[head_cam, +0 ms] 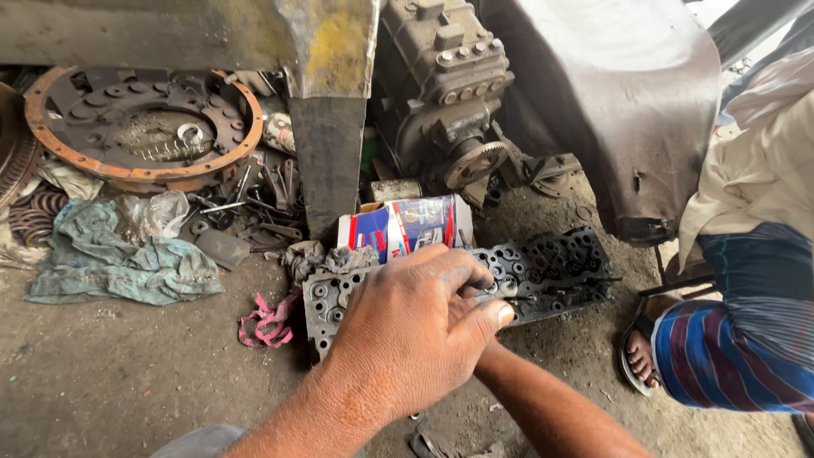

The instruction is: The person works on an engine block, using a wrench to adjust bolts and handling small mechanical parts by hand.

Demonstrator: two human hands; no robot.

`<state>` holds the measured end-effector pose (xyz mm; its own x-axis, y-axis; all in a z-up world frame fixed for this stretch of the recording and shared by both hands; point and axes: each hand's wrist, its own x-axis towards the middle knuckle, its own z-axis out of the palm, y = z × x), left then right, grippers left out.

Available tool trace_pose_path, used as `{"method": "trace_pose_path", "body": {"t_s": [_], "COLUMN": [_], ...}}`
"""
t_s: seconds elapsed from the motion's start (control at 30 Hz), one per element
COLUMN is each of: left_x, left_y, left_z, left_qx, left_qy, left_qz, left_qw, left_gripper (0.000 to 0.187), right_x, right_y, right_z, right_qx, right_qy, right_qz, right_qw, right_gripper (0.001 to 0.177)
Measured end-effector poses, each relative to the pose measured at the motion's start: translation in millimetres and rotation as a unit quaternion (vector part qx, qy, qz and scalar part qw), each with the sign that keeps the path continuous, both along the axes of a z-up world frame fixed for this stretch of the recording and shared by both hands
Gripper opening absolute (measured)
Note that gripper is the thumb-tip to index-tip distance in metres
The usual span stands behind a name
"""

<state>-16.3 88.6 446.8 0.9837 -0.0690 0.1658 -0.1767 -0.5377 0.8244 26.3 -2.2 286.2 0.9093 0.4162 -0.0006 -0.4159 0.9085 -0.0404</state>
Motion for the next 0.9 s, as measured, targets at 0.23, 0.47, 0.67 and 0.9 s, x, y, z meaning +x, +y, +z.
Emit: {"method": "trace_pose_path", "body": {"t_s": [0.23,0.47,0.67,0.9], "left_x": [3.1,0.2,1.9,-1.5], "left_y": [0.2,-0.9,1.4,-0.6], "left_z": [-2.7,-5.6,-2.7,-5.3], "left_qx": [0.007,0.010,0.012,0.000], "left_qy": [0.027,0.000,0.012,-0.031], "left_qz": [0.002,-0.007,-0.005,0.002], "left_qw": [1.000,1.000,1.000,1.000], "left_gripper": [0.031,0.031,0.035,0.034], "right_x": [0.1,-14.7,-27.0,-25.3], "right_y": [-10.9,19.6,53.4,46.1], "right_z": [-6.9,32.4,70.7,59.3], "right_qx": [0.120,0.156,0.448,0.327], "right_qy": [0.075,0.016,0.012,-0.046], "right_qz": [-0.069,-0.081,-0.149,-0.169], "right_qw": [0.988,0.984,0.882,0.929], "right_gripper": [0.043,0.033,0.030,0.027]}}
